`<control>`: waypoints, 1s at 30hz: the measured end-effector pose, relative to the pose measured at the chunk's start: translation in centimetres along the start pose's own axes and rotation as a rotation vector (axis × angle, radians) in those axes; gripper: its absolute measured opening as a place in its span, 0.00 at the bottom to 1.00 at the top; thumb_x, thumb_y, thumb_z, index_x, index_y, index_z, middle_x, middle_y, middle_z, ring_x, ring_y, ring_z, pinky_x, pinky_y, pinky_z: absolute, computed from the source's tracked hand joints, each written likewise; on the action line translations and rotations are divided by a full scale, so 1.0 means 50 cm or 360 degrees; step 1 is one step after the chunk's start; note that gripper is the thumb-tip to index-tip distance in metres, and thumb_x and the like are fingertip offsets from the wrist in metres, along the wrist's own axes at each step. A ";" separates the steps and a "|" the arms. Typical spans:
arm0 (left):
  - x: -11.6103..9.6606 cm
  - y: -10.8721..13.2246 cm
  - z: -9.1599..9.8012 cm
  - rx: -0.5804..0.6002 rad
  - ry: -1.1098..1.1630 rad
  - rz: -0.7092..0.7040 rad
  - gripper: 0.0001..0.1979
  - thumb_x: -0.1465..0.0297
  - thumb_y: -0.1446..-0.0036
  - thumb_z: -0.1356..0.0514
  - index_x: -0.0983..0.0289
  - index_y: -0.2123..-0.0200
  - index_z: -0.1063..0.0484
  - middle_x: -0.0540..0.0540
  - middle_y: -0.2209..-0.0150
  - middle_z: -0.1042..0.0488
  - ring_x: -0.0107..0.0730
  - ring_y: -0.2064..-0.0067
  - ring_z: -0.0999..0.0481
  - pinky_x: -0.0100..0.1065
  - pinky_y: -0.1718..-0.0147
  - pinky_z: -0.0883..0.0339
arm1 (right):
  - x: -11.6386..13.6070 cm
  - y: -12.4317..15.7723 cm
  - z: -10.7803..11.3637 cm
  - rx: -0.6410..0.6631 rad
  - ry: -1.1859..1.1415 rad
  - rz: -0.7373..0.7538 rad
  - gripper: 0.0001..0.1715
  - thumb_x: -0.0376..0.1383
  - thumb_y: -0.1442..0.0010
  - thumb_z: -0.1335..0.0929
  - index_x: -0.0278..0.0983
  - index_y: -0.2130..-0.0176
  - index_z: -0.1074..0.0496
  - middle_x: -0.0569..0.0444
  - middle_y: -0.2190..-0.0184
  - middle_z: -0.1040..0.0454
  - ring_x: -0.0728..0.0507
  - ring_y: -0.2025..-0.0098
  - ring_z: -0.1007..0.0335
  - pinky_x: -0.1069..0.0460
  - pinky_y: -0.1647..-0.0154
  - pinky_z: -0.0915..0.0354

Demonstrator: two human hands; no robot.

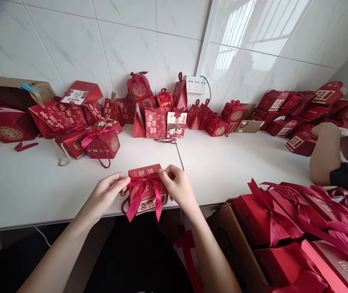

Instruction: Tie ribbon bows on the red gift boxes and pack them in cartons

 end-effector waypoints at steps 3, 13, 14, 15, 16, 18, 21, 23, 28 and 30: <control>0.011 -0.010 -0.002 0.0056 0.0227 0.0114 0.17 0.56 0.51 0.42 0.64 0.78 0.36 0.48 0.79 0.38 0.27 0.76 0.37 0.28 0.76 0.40 | -0.021 0.023 -0.003 -0.0043 -0.0310 -0.0073 0.22 0.51 0.45 0.34 0.39 0.76 0.41 0.62 0.83 0.41 0.52 0.83 0.46 0.56 0.83 0.47; 0.057 -0.012 -0.026 -0.0074 0.0186 -0.0020 0.15 0.57 0.43 0.48 0.61 0.75 0.41 0.46 0.78 0.41 0.25 0.76 0.40 0.26 0.77 0.43 | -0.073 0.028 -0.026 0.0001 -0.0917 -0.0213 0.20 0.49 0.46 0.32 0.39 0.75 0.42 0.62 0.81 0.41 0.52 0.83 0.48 0.56 0.83 0.49; 0.056 -0.011 -0.028 -0.0095 0.0150 -0.0036 0.15 0.58 0.42 0.48 0.61 0.75 0.41 0.45 0.78 0.42 0.25 0.76 0.41 0.26 0.77 0.43 | -0.076 0.027 -0.029 0.0014 -0.0979 -0.0229 0.20 0.49 0.47 0.32 0.39 0.75 0.42 0.62 0.81 0.41 0.52 0.82 0.47 0.56 0.83 0.48; 0.055 -0.010 -0.030 -0.0110 0.0132 -0.0043 0.15 0.58 0.42 0.48 0.61 0.75 0.42 0.45 0.79 0.42 0.24 0.77 0.41 0.26 0.78 0.44 | -0.078 0.025 -0.031 0.0027 -0.1021 -0.0233 0.20 0.48 0.48 0.32 0.39 0.76 0.44 0.61 0.81 0.41 0.51 0.82 0.46 0.56 0.82 0.46; 0.053 -0.010 -0.031 -0.0122 0.0134 -0.0045 0.14 0.59 0.43 0.47 0.61 0.75 0.42 0.45 0.80 0.43 0.24 0.78 0.43 0.26 0.79 0.45 | -0.081 0.024 -0.031 0.0046 -0.1032 -0.0228 0.21 0.48 0.48 0.32 0.39 0.77 0.45 0.60 0.81 0.41 0.51 0.82 0.45 0.55 0.81 0.45; 0.052 -0.011 -0.032 -0.0146 0.0175 -0.0036 0.14 0.59 0.43 0.46 0.61 0.75 0.42 0.44 0.81 0.45 0.23 0.81 0.44 0.26 0.80 0.46 | -0.086 0.020 -0.025 0.0107 -0.0962 -0.0199 0.21 0.48 0.48 0.34 0.40 0.77 0.46 0.59 0.81 0.40 0.49 0.80 0.42 0.54 0.79 0.41; 0.055 -0.017 -0.030 -0.0142 0.0268 -0.0029 0.15 0.58 0.44 0.45 0.61 0.75 0.41 0.44 0.80 0.41 0.23 0.79 0.40 0.26 0.77 0.42 | -0.089 0.013 0.006 0.0174 -0.0785 0.0042 0.19 0.52 0.47 0.33 0.41 0.70 0.39 0.55 0.70 0.31 0.44 0.67 0.31 0.50 0.67 0.33; 0.063 -0.024 -0.028 -0.0092 0.0375 -0.0004 0.16 0.55 0.44 0.47 0.62 0.75 0.39 0.47 0.77 0.36 0.26 0.75 0.35 0.28 0.75 0.40 | -0.082 0.010 0.027 0.0285 -0.0604 0.0299 0.30 0.53 0.53 0.28 0.44 0.56 0.36 0.50 0.50 0.34 0.40 0.46 0.37 0.46 0.50 0.36; 0.095 -0.043 -0.014 -0.0387 0.0387 -0.0010 0.15 0.56 0.46 0.49 0.62 0.73 0.39 0.48 0.76 0.36 0.29 0.75 0.33 0.31 0.74 0.37 | -0.068 0.010 0.021 0.0637 -0.0337 0.0311 0.47 0.44 0.57 0.24 0.44 0.42 0.42 0.47 0.39 0.43 0.37 0.39 0.43 0.43 0.42 0.41; 0.105 -0.044 -0.010 -0.0568 0.0174 -0.0091 0.11 0.59 0.47 0.47 0.62 0.68 0.37 0.52 0.71 0.32 0.34 0.67 0.29 0.35 0.66 0.33 | -0.065 0.016 0.014 0.0442 -0.0646 0.0179 0.43 0.44 0.56 0.24 0.44 0.44 0.40 0.48 0.44 0.36 0.38 0.45 0.36 0.43 0.46 0.36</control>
Point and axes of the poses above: each hand's wrist, its own y-axis away from the middle knuckle, its own z-axis out of the back of the hand, x = y × z, the point moved 3 cm from there along -y, towards the middle knuckle
